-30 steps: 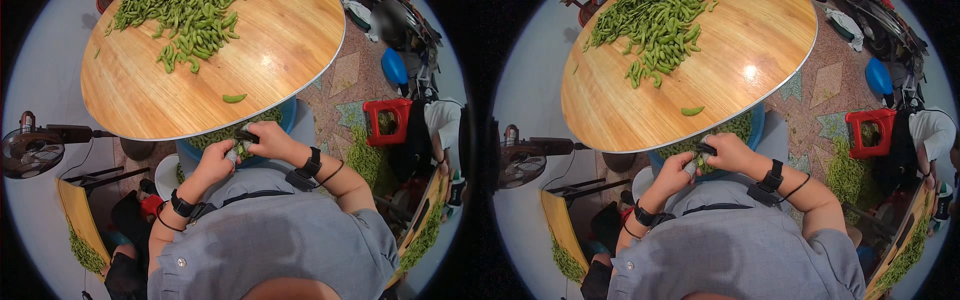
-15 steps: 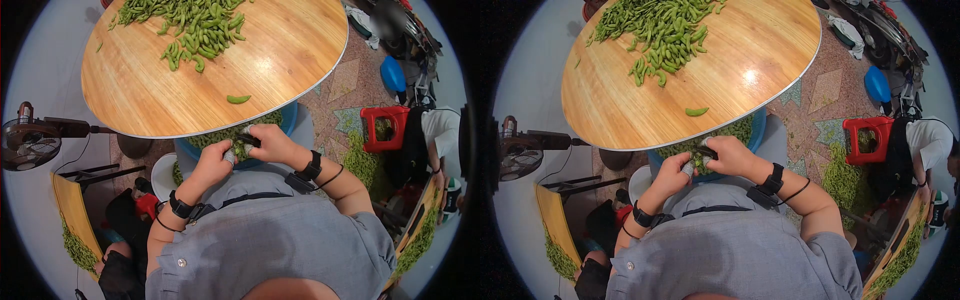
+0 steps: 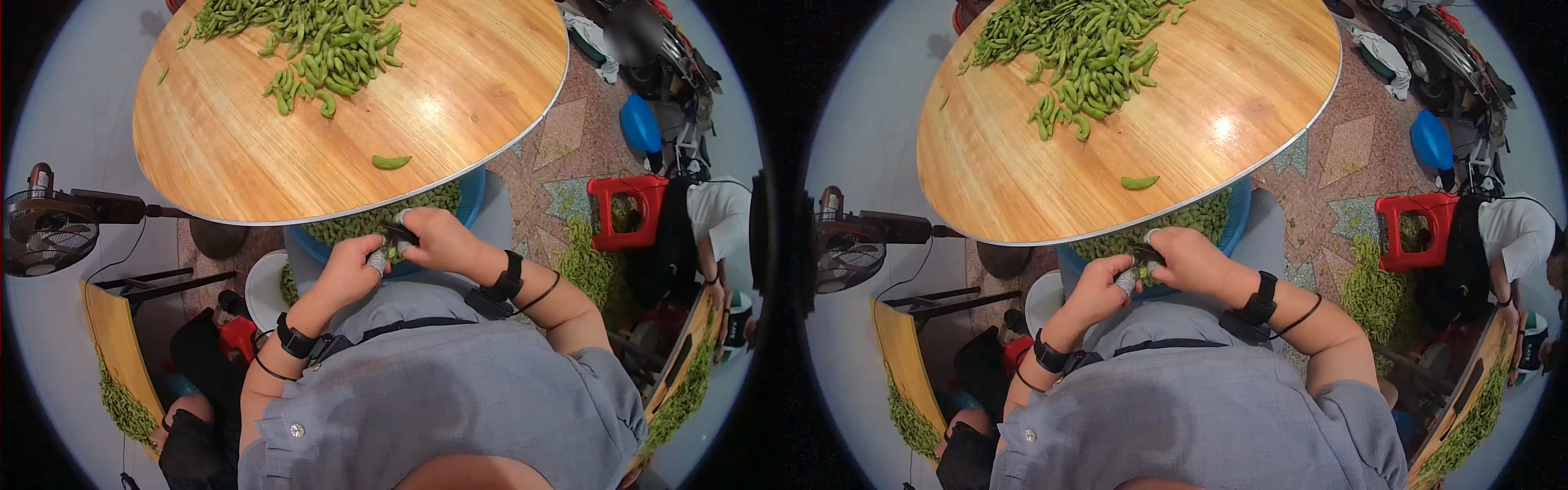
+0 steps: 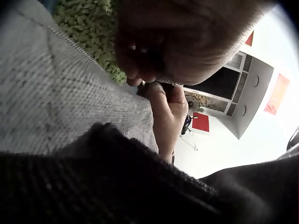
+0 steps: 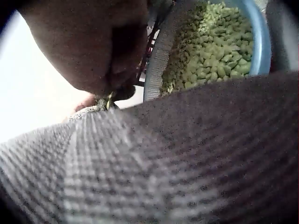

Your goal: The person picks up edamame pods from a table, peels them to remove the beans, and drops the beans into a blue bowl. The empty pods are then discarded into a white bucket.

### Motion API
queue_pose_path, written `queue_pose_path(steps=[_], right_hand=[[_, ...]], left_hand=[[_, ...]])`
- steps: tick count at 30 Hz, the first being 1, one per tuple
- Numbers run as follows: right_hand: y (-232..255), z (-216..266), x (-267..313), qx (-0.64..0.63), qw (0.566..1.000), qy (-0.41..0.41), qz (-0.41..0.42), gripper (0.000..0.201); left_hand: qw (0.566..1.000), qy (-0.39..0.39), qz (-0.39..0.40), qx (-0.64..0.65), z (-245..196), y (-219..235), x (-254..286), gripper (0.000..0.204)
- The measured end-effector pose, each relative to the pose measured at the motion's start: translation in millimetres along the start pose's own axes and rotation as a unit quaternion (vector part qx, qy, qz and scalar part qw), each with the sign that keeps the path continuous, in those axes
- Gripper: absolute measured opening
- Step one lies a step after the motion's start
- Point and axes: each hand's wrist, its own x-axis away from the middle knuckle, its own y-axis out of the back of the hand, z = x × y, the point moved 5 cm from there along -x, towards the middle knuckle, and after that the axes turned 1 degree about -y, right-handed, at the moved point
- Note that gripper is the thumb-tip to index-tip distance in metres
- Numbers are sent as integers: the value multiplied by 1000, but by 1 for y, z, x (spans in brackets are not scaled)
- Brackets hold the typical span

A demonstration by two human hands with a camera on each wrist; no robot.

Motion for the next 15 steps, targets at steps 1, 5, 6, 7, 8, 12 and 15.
queue_pose_path(steps=[1,5,6,7,8,12,15], right_hand=[[-1,-1,0,-1,1000,-1,1,21],[2,-4,-2,46,998,-1,-36,20],[4,-3,-2,57,997,2,-48,19],[6,-4,-1,58,997,3,-47,19],[7,-8,0,97,995,-11,-26,19],[17,6,1,148,989,5,23,20],[23,16,-5,175,984,-2,47,20]], left_hand=[[1000,1,0,0,0,-1,0,16],[999,30,-1,32,5,0,3,16],[997,58,-9,57,10,3,5,16],[997,57,-10,57,13,7,8,16],[993,75,-60,67,20,16,15,18],[958,79,-235,-147,77,63,60,28],[891,146,-242,-354,97,87,99,28]])
